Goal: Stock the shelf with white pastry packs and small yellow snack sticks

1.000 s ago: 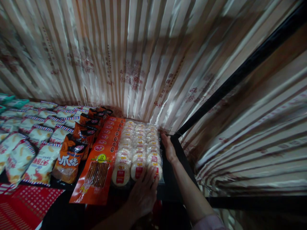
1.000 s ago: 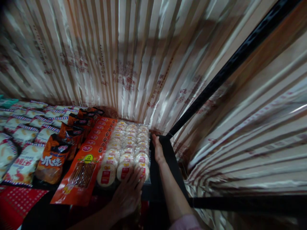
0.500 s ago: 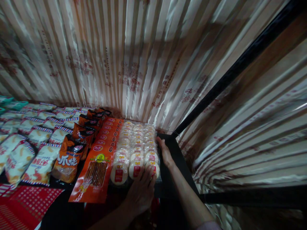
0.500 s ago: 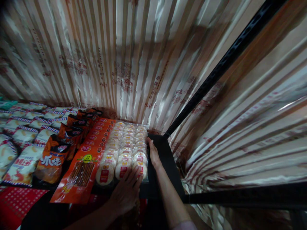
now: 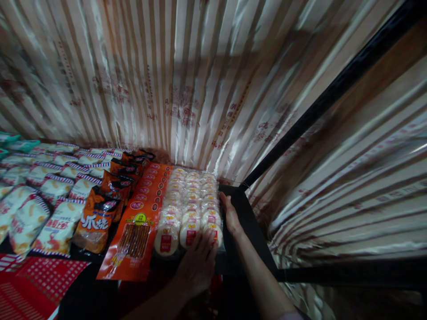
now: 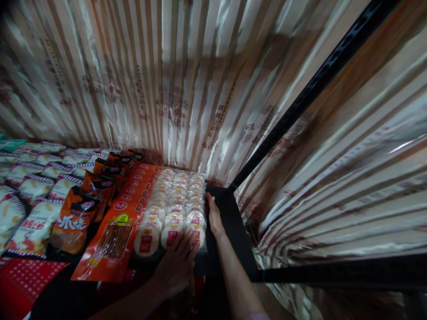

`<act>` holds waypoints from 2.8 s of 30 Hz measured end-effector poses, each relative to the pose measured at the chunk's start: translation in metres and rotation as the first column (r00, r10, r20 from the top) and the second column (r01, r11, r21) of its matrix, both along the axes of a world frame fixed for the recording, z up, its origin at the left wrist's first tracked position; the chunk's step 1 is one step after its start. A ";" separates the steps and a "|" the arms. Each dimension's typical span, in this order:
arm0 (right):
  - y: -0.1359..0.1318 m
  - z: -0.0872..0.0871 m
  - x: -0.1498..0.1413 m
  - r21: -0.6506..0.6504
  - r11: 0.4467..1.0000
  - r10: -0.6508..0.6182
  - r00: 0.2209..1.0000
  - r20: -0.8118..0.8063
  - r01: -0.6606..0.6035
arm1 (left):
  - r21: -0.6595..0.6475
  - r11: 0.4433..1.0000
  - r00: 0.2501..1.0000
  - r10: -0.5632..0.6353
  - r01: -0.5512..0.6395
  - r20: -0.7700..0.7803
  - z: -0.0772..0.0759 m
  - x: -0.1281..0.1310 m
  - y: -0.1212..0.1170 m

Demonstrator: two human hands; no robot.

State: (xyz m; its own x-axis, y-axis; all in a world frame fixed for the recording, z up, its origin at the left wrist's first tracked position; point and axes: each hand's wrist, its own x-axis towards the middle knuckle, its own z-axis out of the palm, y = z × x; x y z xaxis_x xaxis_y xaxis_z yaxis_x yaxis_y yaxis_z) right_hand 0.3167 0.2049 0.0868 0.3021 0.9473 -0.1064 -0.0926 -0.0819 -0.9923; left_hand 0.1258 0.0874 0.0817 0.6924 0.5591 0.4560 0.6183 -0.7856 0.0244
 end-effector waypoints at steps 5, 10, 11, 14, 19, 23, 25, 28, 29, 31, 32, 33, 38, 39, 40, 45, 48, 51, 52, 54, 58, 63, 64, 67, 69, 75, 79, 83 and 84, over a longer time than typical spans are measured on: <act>-0.018 0.001 -0.001 0.024 0.999 -0.030 0.999 0.041 0.029 | -0.011 1.000 1.000 -0.007 0.007 0.009 0.002 0.000 0.000; -0.023 0.007 -0.001 0.001 1.000 0.023 0.996 0.086 -0.023 | -0.012 1.000 1.000 -0.010 0.010 0.005 0.002 0.000 0.000; -0.023 0.008 -0.002 0.000 0.999 0.037 0.995 0.095 -0.037 | -0.012 1.000 1.000 -0.010 0.010 0.004 0.002 0.001 0.000; -0.024 0.013 -0.004 -0.010 0.999 0.055 0.990 0.133 -0.054 | -0.009 1.000 1.000 -0.007 0.007 0.008 0.001 0.001 0.000; -0.032 0.016 -0.005 -0.013 1.000 0.012 0.992 0.126 -0.010 | -0.004 1.000 1.000 -0.009 0.009 -0.003 0.002 0.001 -0.001; -0.038 0.011 -0.004 -0.008 0.999 0.034 0.993 0.111 -0.033 | 0.006 1.000 1.000 -0.007 0.007 0.000 0.000 0.001 -0.001; -0.039 0.009 -0.004 -0.007 0.999 0.042 0.992 0.120 -0.042 | 0.013 1.000 1.000 -0.012 0.012 0.005 -0.002 0.001 -0.001; -0.039 0.009 -0.005 -0.018 0.999 0.043 0.990 0.136 -0.041 | 0.002 1.000 1.000 -0.010 0.010 0.008 -0.001 0.001 -0.001; -0.038 0.010 -0.005 -0.023 0.999 0.044 0.989 0.140 -0.041 | -0.004 1.000 1.000 -0.008 0.008 0.010 -0.001 0.001 -0.001; -0.039 0.010 -0.005 -0.029 0.999 0.047 0.989 0.143 -0.043 | -0.010 1.000 1.000 -0.007 0.008 0.009 0.000 0.001 -0.001; -0.040 0.010 -0.006 -0.027 0.999 0.043 0.989 0.143 -0.040 | -0.011 1.000 1.000 -0.009 0.009 0.009 0.000 0.001 -0.001; -0.042 0.010 -0.006 -0.023 0.999 0.035 0.989 0.142 -0.032 | -0.011 1.000 1.000 -0.009 0.009 0.010 0.000 0.001 -0.001; -0.055 0.006 -0.005 -0.029 0.999 -0.039 0.984 0.174 0.045 | -0.013 1.000 1.000 -0.016 0.016 0.009 0.003 0.000 -0.002; -0.058 0.006 -0.005 -0.034 0.998 -0.041 0.982 0.185 0.048 | -0.007 1.000 1.000 -0.021 0.021 0.003 0.003 -0.001 -0.002; -0.060 0.006 -0.005 -0.037 0.998 -0.036 0.980 0.196 0.044 | 0.002 1.000 1.000 -0.026 0.026 -0.001 0.004 -0.001 -0.002; -0.064 0.010 -0.008 -0.034 0.999 -0.003 0.969 0.246 0.012 | 0.005 0.999 0.999 -0.037 0.037 -0.015 0.004 -0.002 -0.003; -0.063 0.013 -0.010 -0.033 0.999 -0.011 0.967 0.256 0.021 | -0.006 0.999 0.999 -0.037 0.037 -0.021 0.003 -0.002 -0.003; -0.063 0.013 -0.011 -0.029 0.999 -0.011 0.967 0.255 0.019 | 0.000 0.999 0.999 -0.036 0.036 -0.028 0.004 -0.002 -0.003; -0.063 0.013 -0.010 -0.024 0.999 -0.016 0.968 0.250 0.023 | 0.005 0.999 0.999 -0.033 0.033 -0.028 0.004 -0.002 -0.003; -0.064 0.012 -0.009 -0.013 0.999 -0.029 0.971 0.238 0.033 | 0.015 0.999 0.999 -0.029 0.029 -0.029 0.005 -0.002 -0.003; -0.070 0.011 -0.008 -0.001 0.998 -0.061 0.967 0.247 0.063 | 0.054 0.997 0.999 -0.045 0.046 -0.018 0.006 -0.003 -0.004; -0.085 0.009 -0.011 0.011 0.990 -0.135 0.939 0.317 0.139 | 0.017 0.999 0.999 -0.038 0.038 -0.008 0.005 -0.004 -0.006; -0.089 0.009 -0.011 0.017 0.988 -0.148 0.932 0.330 0.151 | 0.012 0.999 0.999 -0.032 0.032 -0.008 0.004 -0.004 -0.007; -0.100 0.008 -0.013 0.042 0.987 -0.161 0.916 0.367 0.156 | 0.019 0.999 0.999 -0.034 0.034 -0.012 0.004 -0.003 -0.007; -0.106 0.008 -0.013 0.063 0.988 -0.152 0.904 0.400 0.138 | 0.013 0.999 0.999 -0.040 0.040 -0.023 0.005 -0.002 -0.007; -0.120 0.009 -0.014 0.105 0.990 -0.129 0.872 0.472 0.089 | -0.007 0.998 0.997 -0.064 0.064 -0.045 0.004 -0.002 -0.005; -0.124 0.008 -0.014 0.110 0.993 -0.099 0.849 0.519 0.049 | -0.006 0.998 0.997 -0.062 0.062 -0.050 0.000 -0.002 -0.005; -0.126 0.007 -0.014 0.123 0.992 -0.082 0.815 0.574 0.013 | 0.008 0.998 0.997 -0.067 0.067 -0.039 -0.003 -0.002 -0.005; -0.126 0.006 -0.014 0.129 0.992 -0.085 0.809 0.581 0.012 | 0.013 0.997 0.997 -0.072 0.073 -0.037 -0.003 -0.002 -0.005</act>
State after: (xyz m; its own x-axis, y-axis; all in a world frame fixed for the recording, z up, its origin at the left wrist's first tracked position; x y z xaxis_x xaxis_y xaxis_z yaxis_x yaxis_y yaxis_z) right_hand 0.3024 0.0789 0.0928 0.3180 0.9240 0.2125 0.5069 0.0237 -0.8617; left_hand 0.1240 0.0829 0.0786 0.7471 0.5005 0.4374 0.5600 -0.8285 -0.0086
